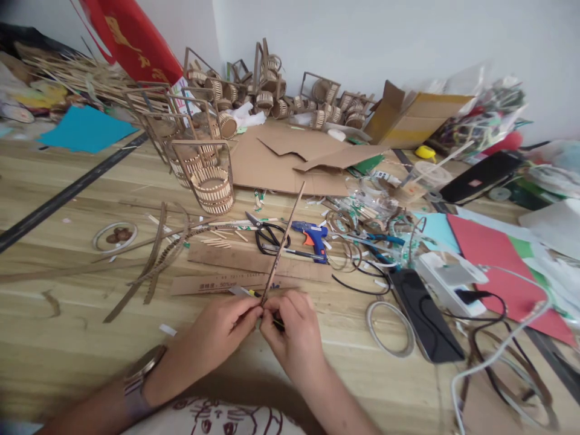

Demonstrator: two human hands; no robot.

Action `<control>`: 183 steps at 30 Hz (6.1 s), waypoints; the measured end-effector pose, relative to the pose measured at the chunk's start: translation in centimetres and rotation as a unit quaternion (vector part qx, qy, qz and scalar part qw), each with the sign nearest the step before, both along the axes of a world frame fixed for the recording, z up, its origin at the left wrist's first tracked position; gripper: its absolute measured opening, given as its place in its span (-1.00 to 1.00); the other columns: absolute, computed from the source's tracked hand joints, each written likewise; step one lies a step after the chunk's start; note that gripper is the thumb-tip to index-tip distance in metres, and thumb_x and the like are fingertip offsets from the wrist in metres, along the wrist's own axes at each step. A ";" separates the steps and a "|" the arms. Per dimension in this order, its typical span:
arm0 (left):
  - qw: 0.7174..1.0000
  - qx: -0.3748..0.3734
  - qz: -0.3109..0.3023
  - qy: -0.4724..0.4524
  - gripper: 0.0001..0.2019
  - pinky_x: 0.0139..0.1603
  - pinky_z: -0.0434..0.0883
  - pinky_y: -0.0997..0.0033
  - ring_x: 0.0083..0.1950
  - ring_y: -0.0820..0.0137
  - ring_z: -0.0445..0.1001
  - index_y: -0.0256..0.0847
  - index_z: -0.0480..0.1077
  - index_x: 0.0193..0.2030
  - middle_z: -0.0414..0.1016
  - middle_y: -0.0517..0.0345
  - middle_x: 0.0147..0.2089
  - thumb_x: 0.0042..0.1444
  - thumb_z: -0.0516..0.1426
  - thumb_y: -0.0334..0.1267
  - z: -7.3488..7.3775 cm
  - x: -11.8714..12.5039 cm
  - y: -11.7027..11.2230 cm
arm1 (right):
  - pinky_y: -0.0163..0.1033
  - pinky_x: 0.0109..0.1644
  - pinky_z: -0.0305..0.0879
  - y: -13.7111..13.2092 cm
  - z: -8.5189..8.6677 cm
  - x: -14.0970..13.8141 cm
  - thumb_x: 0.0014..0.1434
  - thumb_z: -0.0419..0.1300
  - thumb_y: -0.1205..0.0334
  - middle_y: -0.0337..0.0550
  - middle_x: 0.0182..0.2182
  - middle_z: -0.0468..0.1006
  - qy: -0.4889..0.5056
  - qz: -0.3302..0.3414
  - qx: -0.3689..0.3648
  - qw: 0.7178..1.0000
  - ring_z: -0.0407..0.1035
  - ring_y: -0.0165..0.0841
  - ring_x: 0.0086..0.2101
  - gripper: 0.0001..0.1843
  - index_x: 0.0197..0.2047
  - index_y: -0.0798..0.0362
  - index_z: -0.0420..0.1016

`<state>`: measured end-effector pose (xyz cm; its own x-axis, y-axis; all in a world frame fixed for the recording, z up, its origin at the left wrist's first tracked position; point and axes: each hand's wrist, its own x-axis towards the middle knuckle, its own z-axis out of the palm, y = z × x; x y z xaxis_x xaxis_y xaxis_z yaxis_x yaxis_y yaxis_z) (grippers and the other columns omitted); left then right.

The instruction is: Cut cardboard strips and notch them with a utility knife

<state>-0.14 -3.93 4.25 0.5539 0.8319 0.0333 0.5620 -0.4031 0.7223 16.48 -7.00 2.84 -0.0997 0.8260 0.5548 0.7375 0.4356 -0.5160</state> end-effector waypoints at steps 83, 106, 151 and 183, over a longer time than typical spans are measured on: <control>0.993 -0.045 0.029 -0.108 -0.80 -0.32 0.24 0.43 -0.35 0.38 0.39 -0.20 0.33 -0.40 0.42 0.18 -0.42 0.23 -0.02 -0.27 1.4 -0.3 -0.3 | -0.22 -0.22 0.46 -0.4 1.0 -0.2 0.29 0.14 0.40 -0.14 -0.27 0.59 0.067 0.048 0.032 0.996 0.50 -0.31 -0.25 -0.83 -0.17 -0.06 0.48; 0.976 -0.176 0.040 -0.120 -0.74 -0.43 0.14 0.45 -0.47 0.42 0.32 -0.21 0.38 -0.49 0.39 0.19 -0.53 0.14 -0.03 -0.26 0.5 0.2 0.1 | -0.29 -0.29 0.44 -0.2 -0.1 -0.5 0.32 0.11 0.29 -0.22 -0.39 0.61 0.267 0.021 -0.118 0.956 0.53 -0.36 -0.35 -0.87 -0.28 -0.04 0.43; 0.913 -0.301 0.000 -0.274 -0.70 -0.28 0.46 0.43 -0.33 0.38 0.51 -0.25 0.41 -0.25 0.52 0.11 -0.36 0.31 0.03 -0.05 -0.4 0.6 0.0 | -0.10 -0.11 0.28 -0.6 0.2 0.1 0.27 0.16 0.38 -0.22 -0.28 0.68 0.001 -0.023 0.062 0.998 0.55 -0.27 -0.24 -0.82 -0.13 -0.10 0.46; 0.918 -0.291 -0.037 -0.269 -0.68 -0.21 0.45 0.44 -0.23 0.33 0.57 -0.28 0.45 -0.21 0.60 0.03 -0.25 0.32 0.06 -0.04 0.0 0.3 0.1 | -0.09 -0.09 0.37 -0.8 0.2 0.1 0.33 0.13 0.34 -0.21 -0.29 0.68 0.063 -0.022 0.060 0.996 0.58 -0.28 -0.23 -0.87 -0.13 -0.07 0.45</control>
